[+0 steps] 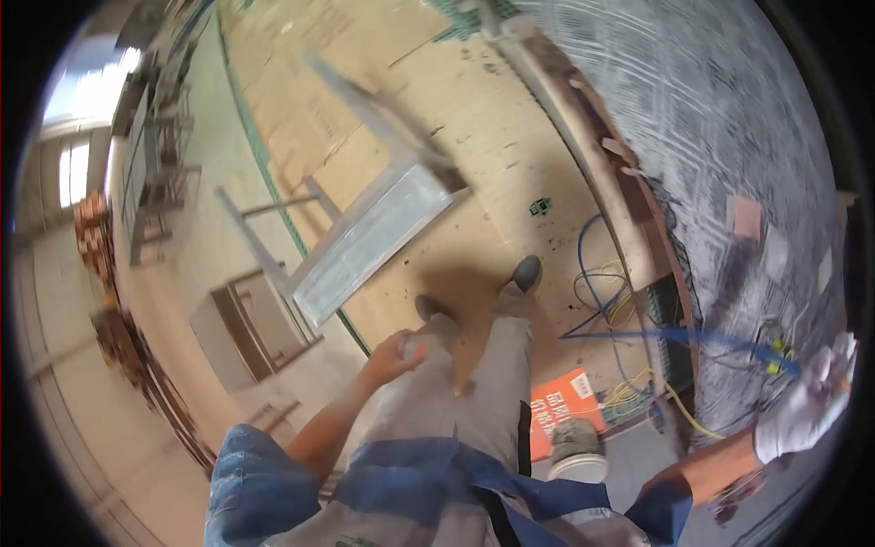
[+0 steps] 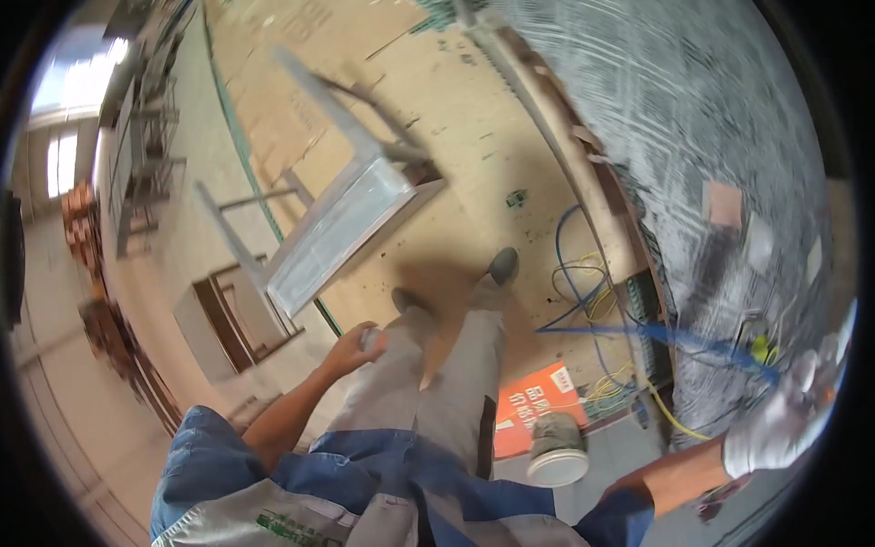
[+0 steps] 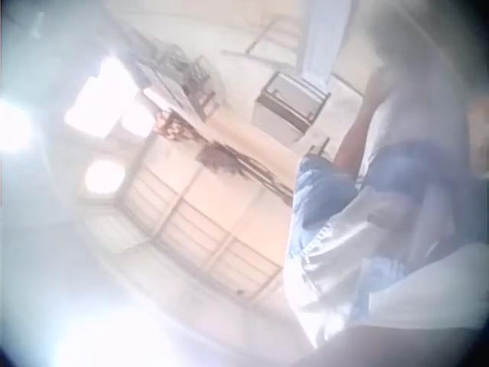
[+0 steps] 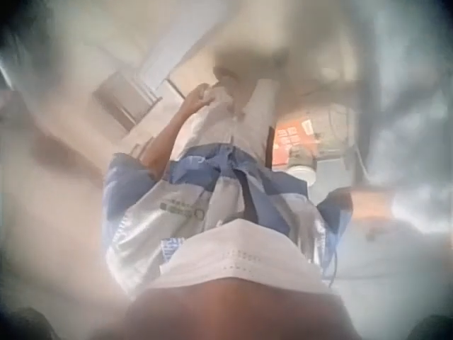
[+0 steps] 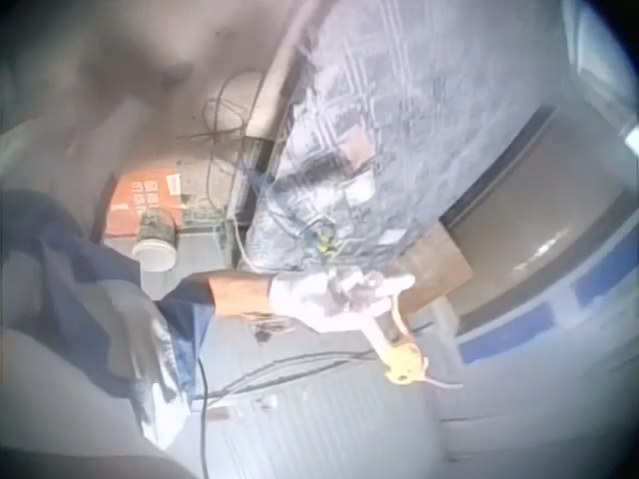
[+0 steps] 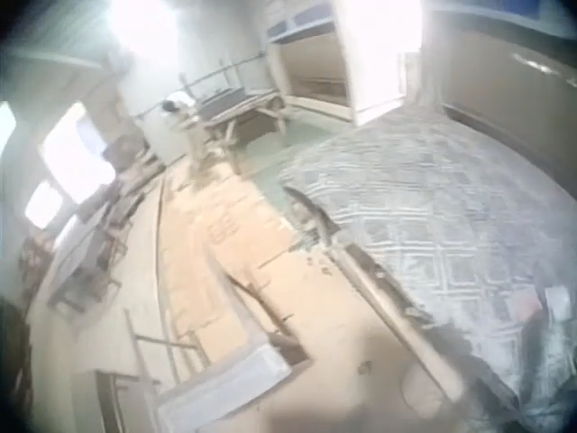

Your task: The person sands the gray wooden surfaces of a furniture frame using a sanding block and then applies a finish to the dark wood joints with a small applicator.

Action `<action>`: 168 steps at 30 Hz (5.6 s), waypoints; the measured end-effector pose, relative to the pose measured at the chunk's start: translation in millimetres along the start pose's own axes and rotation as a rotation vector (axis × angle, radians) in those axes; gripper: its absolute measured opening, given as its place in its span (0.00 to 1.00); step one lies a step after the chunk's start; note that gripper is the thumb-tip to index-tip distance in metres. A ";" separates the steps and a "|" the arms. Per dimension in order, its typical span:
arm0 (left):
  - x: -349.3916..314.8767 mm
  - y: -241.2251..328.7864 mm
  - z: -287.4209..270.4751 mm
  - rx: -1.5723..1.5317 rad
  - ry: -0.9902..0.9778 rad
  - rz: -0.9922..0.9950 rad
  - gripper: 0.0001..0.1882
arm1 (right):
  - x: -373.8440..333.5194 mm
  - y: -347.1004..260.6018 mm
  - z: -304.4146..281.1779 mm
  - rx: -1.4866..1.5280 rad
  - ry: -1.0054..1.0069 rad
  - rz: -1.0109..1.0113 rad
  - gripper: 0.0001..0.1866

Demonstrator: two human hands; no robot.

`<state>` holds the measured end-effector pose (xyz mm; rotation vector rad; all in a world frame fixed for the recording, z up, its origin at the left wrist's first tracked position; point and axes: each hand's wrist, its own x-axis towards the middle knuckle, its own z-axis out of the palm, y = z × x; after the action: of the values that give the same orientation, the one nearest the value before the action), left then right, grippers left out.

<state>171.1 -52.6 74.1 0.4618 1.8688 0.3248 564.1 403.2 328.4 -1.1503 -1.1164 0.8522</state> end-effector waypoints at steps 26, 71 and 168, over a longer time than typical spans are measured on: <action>-171.6 -247.7 -35.4 -1.703 -0.236 0.236 0.36 | -592.6 105.6 230.6 -0.757 -2.254 -0.748 0.12; -29.1 -251.5 -53.7 -1.010 0.231 -0.294 0.45 | -413.4 168.9 252.7 -1.366 -0.968 0.195 0.19; 290.7 -21.6 -211.5 0.621 0.417 0.539 0.29 | -479.5 305.1 358.5 -0.882 -0.669 0.051 0.44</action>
<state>-117.4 63.7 -107.3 1.4230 2.2169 0.1935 103.5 114.0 -66.2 -1.6551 -2.1547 0.8185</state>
